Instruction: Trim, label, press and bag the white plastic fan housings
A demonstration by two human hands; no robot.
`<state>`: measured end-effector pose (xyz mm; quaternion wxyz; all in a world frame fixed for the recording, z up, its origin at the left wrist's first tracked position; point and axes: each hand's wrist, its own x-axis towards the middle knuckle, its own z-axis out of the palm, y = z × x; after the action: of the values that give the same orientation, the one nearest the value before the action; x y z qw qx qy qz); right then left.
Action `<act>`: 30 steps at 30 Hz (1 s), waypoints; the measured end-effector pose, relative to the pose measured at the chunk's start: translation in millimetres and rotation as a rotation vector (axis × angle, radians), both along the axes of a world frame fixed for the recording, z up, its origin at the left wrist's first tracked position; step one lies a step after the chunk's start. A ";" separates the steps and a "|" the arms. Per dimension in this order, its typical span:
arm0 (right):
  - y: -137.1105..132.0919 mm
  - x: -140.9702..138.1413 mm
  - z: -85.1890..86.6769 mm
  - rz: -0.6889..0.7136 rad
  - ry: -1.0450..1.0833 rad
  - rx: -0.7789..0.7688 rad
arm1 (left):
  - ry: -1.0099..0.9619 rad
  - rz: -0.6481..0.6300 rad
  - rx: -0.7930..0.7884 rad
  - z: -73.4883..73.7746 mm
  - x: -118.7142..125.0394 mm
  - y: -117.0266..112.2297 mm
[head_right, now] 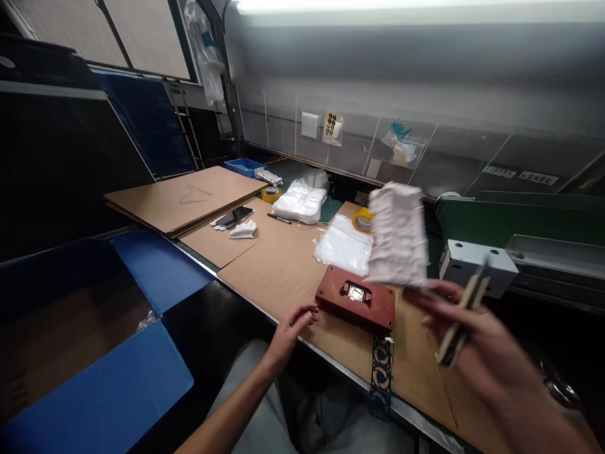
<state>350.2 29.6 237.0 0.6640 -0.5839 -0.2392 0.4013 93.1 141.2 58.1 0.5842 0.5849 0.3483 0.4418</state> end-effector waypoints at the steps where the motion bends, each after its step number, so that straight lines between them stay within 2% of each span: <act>1: -7.8 -17.5 -16.4 0.106 0.078 -0.053 | -0.071 -0.032 -0.084 6.5 -10.4 -6.0; 3: -23.6 -58.1 -53.6 0.367 0.219 -0.159 | -0.175 -0.092 -0.240 19.2 -33.0 -24.2; 6: -47.5 -112.4 -103.4 0.608 0.250 -0.214 | -0.442 -0.188 -0.601 32.9 -64.5 -60.4; 8: -60.5 -132.3 -125.5 0.755 0.242 -0.273 | -0.675 -0.213 -0.851 34.4 -80.1 -84.3; 10: -69.2 -138.6 -139.4 0.839 0.217 -0.352 | -0.808 -0.204 -0.996 29.6 -90.8 -104.7; 12: -73.7 -137.2 -148.1 0.787 0.154 -0.414 | -0.844 -0.211 -1.093 21.5 -96.8 -121.3; 15: -76.8 -136.5 -155.4 0.607 0.065 -0.453 | -0.876 -0.254 -1.207 12.3 -98.4 -139.6; 21: -83.0 -156.0 -156.2 0.411 0.100 -0.452 | -0.876 -0.341 -1.355 16.4 -88.7 -159.7; 25: -87.1 -161.3 -154.3 0.326 0.121 -0.478 | -0.788 -0.333 -1.350 16.6 -83.4 -167.5; 28: -90.9 -157.9 -155.8 0.333 0.042 -0.516 | -0.657 -0.256 -1.296 10.4 -85.1 -172.4; 30: -93.0 -154.8 -158.2 0.369 0.003 -0.527 | -0.532 -0.253 -1.229 6.4 -88.6 -173.8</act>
<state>195.3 -63.4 78.8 0.4062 -0.6819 -0.2279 0.5639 4.6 -32.6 64.5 0.9233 0.0546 0.3095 0.2209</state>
